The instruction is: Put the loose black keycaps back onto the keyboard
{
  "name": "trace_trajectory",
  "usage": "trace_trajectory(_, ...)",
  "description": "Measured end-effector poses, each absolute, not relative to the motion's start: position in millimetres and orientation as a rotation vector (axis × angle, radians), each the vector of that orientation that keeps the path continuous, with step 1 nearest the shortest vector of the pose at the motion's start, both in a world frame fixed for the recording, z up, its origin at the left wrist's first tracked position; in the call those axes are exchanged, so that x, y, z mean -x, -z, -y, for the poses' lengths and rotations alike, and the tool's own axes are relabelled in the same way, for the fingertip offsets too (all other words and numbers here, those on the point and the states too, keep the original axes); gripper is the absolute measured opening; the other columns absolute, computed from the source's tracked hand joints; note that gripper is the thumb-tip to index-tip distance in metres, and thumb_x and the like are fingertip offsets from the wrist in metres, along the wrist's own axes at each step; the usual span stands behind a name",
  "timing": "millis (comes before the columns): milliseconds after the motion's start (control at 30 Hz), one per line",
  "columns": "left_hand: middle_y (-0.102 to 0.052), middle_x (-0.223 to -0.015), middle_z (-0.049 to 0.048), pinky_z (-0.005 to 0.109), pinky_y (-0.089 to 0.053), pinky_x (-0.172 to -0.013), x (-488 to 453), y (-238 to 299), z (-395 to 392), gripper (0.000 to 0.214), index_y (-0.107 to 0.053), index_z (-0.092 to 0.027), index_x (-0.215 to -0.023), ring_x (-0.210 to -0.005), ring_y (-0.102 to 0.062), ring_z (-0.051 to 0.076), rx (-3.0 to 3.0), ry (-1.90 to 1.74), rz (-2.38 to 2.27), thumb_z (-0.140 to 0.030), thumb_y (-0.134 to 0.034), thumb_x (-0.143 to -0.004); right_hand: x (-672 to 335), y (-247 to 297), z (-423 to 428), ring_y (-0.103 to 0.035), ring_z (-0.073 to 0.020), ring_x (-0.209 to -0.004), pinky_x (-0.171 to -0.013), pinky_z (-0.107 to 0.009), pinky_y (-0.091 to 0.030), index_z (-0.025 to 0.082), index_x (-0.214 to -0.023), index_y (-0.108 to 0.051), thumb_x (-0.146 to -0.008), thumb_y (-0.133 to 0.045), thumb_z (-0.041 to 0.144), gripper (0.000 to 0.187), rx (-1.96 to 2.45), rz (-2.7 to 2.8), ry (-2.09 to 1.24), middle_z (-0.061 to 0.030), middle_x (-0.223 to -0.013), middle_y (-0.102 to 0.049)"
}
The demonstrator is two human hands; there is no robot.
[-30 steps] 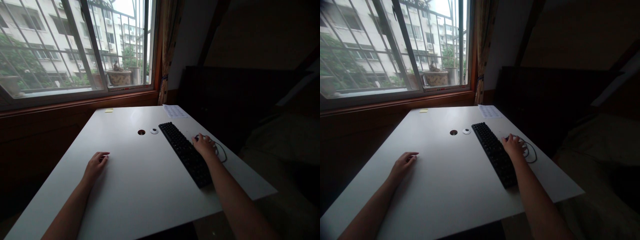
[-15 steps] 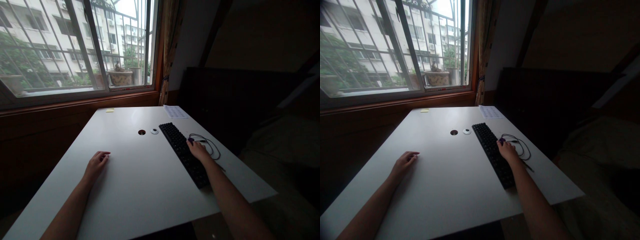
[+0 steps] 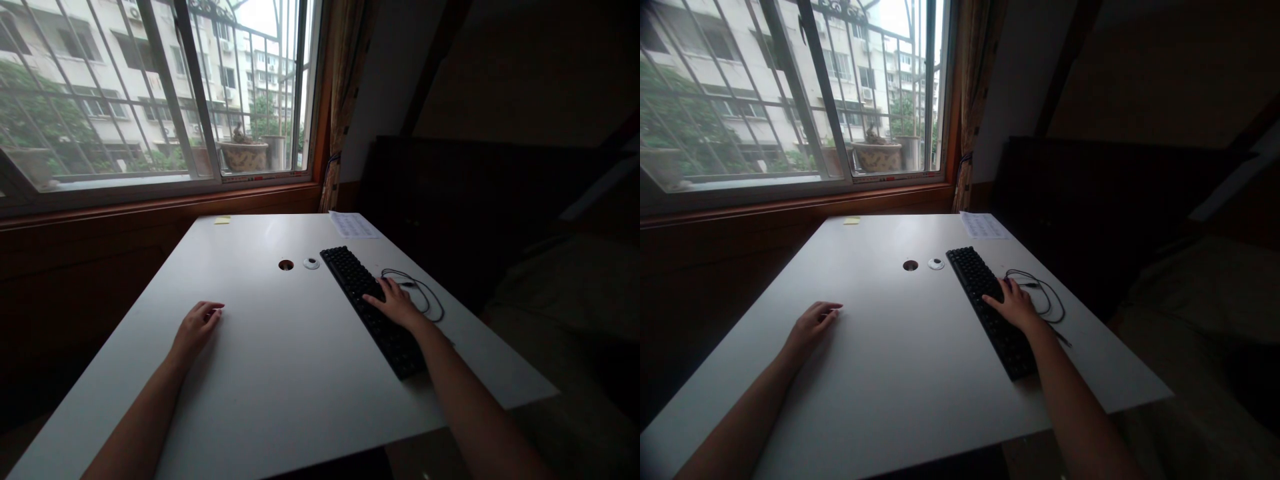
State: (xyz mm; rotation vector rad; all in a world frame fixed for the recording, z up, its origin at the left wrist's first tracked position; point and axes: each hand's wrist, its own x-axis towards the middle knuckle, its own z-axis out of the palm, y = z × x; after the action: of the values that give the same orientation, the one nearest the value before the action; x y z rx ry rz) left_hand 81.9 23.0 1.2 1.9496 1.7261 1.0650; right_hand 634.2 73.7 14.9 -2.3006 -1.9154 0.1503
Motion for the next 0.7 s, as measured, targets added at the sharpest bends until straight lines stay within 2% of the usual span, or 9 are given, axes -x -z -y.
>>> trace_trajectory(167,-0.067,-0.104,0.0075,0.035,-0.055,-0.080,-82,-2,-22,0.037,-0.071,-0.020,-0.102,-0.087,-0.069,0.023,-1.971,-1.043,-1.732,-0.048,-0.051,-0.088,-630,-13,-69,-0.023,-0.0427,-0.144,-0.113,-0.057,-0.024,0.033,-0.155,-0.023,-0.078,-0.041,0.086,0.095,2.260,2.100,-0.203,-0.0102,-0.162,-0.020)
trace_trajectory(333,-0.067,-0.102,0.0080,0.036,-0.055,-0.081,-83,-3,-22,0.038,-0.071,-0.020,-0.101,-0.088,-0.069,0.024,-1.986,-1.036,-1.734,-0.048,-0.050,-0.088,-626,-14,-65,-0.021,-0.0432,-0.145,-0.114,-0.058,-0.022,0.033,-0.155,-0.023,-0.077,-0.043,0.086,0.097,2.281,2.131,-0.181,-0.0106,-0.163,-0.016)
trace_trajectory(700,-0.067,-0.098,0.0069,0.035,-0.053,-0.074,-84,-3,-23,0.037,-0.073,-0.021,-0.098,-0.080,-0.065,0.022,-2.039,-0.998,-1.779,-0.049,-0.049,-0.089,-608,-13,-49,-0.028,-0.0424,-0.141,-0.111,-0.061,-0.026,0.031,-0.155,-0.025,-0.081,-0.034,0.085,0.092,2.313,2.054,0.025,-0.0100,-0.162,-0.019)
